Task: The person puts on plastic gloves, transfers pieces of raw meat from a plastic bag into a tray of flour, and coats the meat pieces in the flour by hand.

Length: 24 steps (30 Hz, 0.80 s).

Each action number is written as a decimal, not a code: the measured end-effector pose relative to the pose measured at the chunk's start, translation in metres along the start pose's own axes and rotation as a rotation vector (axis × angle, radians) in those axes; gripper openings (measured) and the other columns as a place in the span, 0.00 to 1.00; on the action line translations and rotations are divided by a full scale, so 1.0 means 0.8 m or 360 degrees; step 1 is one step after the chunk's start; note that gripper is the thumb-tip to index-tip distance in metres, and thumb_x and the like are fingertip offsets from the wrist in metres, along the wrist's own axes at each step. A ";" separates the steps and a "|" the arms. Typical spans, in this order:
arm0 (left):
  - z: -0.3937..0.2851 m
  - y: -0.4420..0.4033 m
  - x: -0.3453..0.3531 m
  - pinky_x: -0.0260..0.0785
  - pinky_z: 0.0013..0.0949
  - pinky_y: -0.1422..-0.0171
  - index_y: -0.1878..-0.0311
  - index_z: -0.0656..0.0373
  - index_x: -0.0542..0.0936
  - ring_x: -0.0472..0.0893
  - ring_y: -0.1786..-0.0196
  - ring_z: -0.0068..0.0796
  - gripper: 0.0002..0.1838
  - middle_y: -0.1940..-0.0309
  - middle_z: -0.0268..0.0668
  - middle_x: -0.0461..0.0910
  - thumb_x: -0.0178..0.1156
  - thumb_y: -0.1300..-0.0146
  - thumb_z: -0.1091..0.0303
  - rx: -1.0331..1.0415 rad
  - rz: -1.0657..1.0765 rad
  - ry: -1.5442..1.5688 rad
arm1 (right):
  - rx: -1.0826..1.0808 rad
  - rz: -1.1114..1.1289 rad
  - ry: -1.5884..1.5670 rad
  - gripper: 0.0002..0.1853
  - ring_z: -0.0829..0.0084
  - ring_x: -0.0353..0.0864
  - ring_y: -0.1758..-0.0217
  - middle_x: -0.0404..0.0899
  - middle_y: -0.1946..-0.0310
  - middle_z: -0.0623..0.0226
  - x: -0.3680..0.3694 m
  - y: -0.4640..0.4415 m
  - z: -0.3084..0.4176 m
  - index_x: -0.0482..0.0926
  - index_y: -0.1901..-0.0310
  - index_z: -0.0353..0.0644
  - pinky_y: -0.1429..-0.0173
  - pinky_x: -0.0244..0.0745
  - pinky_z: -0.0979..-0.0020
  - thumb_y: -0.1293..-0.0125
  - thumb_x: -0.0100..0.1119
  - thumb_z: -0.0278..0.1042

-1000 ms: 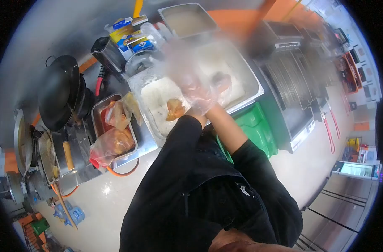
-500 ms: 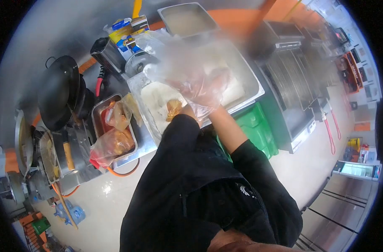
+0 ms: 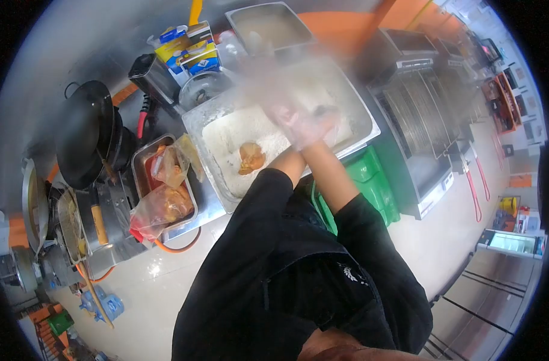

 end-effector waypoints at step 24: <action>-0.029 0.003 -0.037 0.72 0.34 0.57 0.54 0.61 0.76 0.78 0.65 0.30 0.18 0.65 0.36 0.79 0.49 0.33 0.55 0.0046 -0.0049 -0.0154 | 0.0272 0.0063 -0.0714 0.37 0.61 0.51 0.26 0.59 0.31 0.56 0.015 0.015 0.011 0.64 0.33 0.44 0.25 0.38 0.59 0.35 0.45 0.63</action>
Point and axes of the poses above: each hand's wrist, its own y-axis away from the middle knuckle, its own x-axis out of the palm, z = x × y, the point moved 9 cm from there along -y, towards the middle knuckle
